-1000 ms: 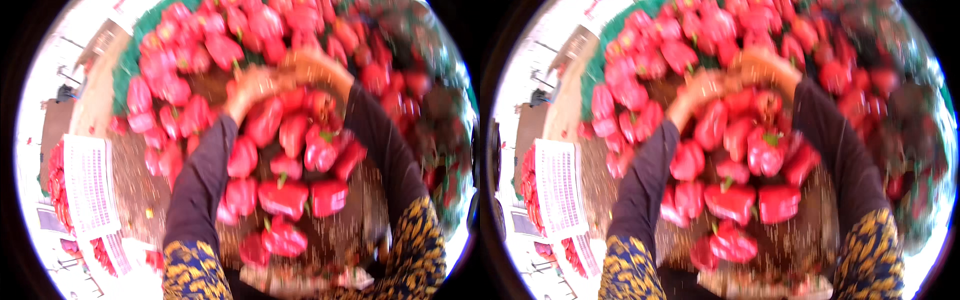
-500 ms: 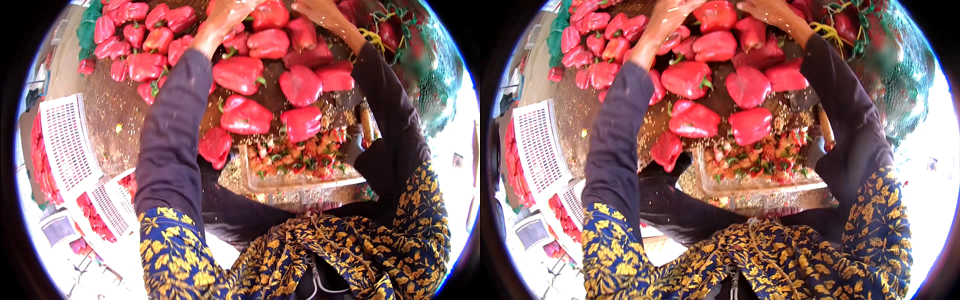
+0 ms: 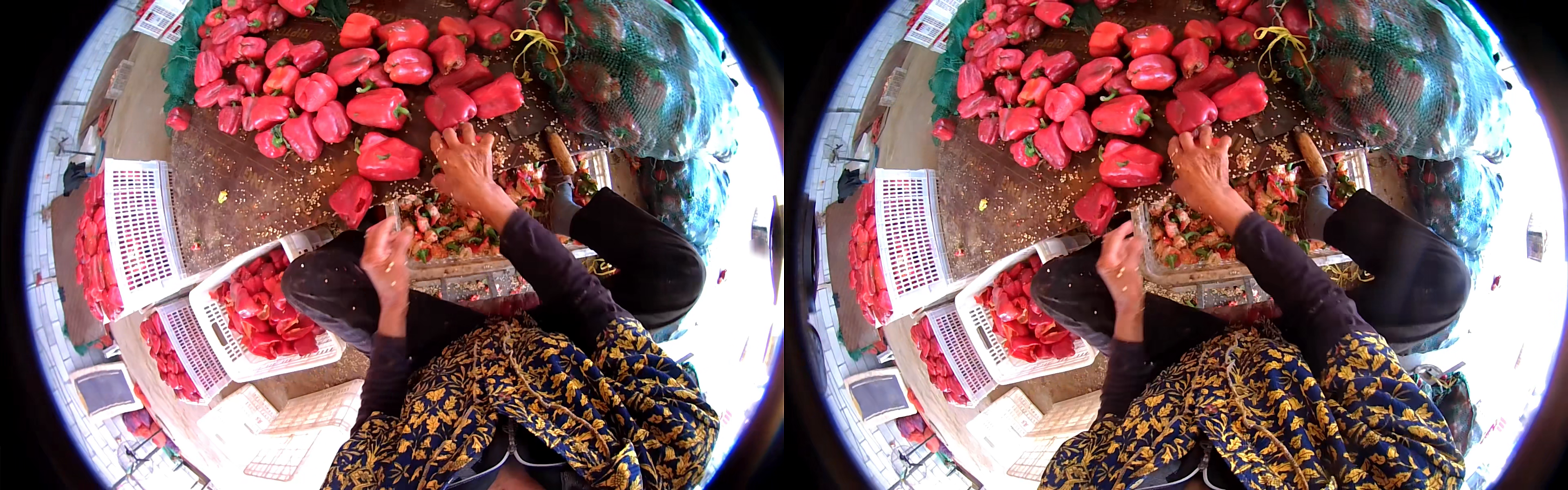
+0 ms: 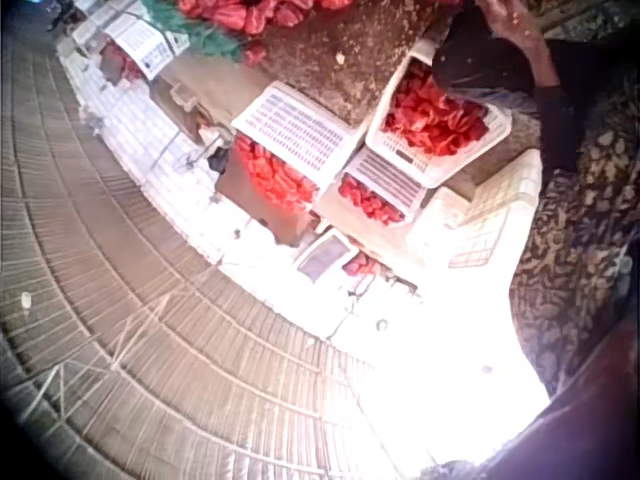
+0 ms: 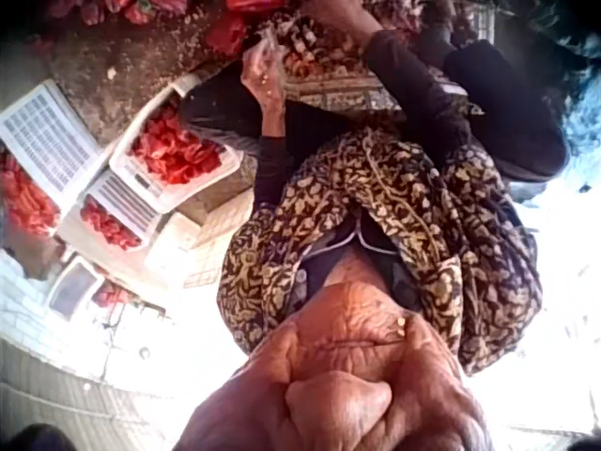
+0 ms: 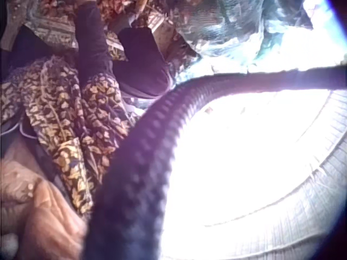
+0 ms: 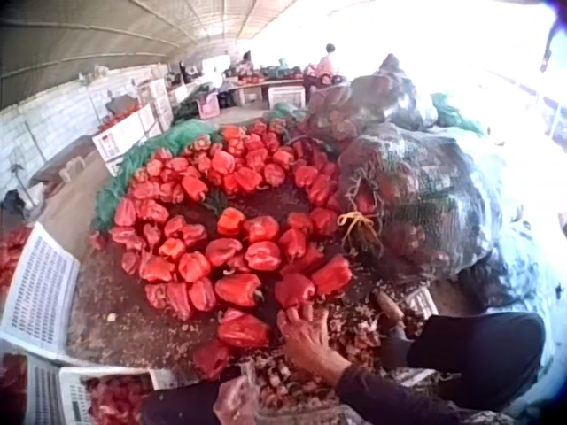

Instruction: The person sits on the floor and processes red bell peppers by hand. They pick up peppers, remove the stems and seeds, and place the cleaned peppers into white plastic baskets. The person works continuously, handling peppers one by one.

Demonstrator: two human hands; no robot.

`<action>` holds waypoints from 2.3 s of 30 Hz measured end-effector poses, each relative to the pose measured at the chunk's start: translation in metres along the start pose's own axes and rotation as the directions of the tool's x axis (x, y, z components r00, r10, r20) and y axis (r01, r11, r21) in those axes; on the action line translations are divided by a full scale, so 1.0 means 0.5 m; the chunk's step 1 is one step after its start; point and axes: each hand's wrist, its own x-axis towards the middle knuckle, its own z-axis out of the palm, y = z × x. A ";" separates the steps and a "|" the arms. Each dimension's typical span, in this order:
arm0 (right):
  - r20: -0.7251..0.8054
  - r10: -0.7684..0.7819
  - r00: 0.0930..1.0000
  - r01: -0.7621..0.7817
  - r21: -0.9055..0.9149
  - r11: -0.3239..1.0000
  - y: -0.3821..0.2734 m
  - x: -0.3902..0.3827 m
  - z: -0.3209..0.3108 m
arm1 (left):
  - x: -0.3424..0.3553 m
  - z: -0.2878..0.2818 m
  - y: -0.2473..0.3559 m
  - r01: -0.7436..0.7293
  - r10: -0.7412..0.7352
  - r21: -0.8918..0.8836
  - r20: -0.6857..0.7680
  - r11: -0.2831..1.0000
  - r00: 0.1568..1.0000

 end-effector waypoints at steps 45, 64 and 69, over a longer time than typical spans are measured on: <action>0.308 0.324 0.894 -0.425 0.356 0.832 0.091 -0.129 0.284 | 0.037 0.198 -0.275 -0.070 -0.045 0.181 0.561 0.981 0.826; 0.166 0.101 0.981 -0.168 0.465 0.869 0.084 -0.270 0.114 | -0.085 0.125 -0.068 -0.483 0.271 0.524 0.431 0.702 0.861; 0.291 -0.075 0.954 -0.137 0.645 0.752 0.087 -0.257 0.114 | -0.099 0.109 -0.020 -0.526 0.384 0.501 0.364 0.687 0.849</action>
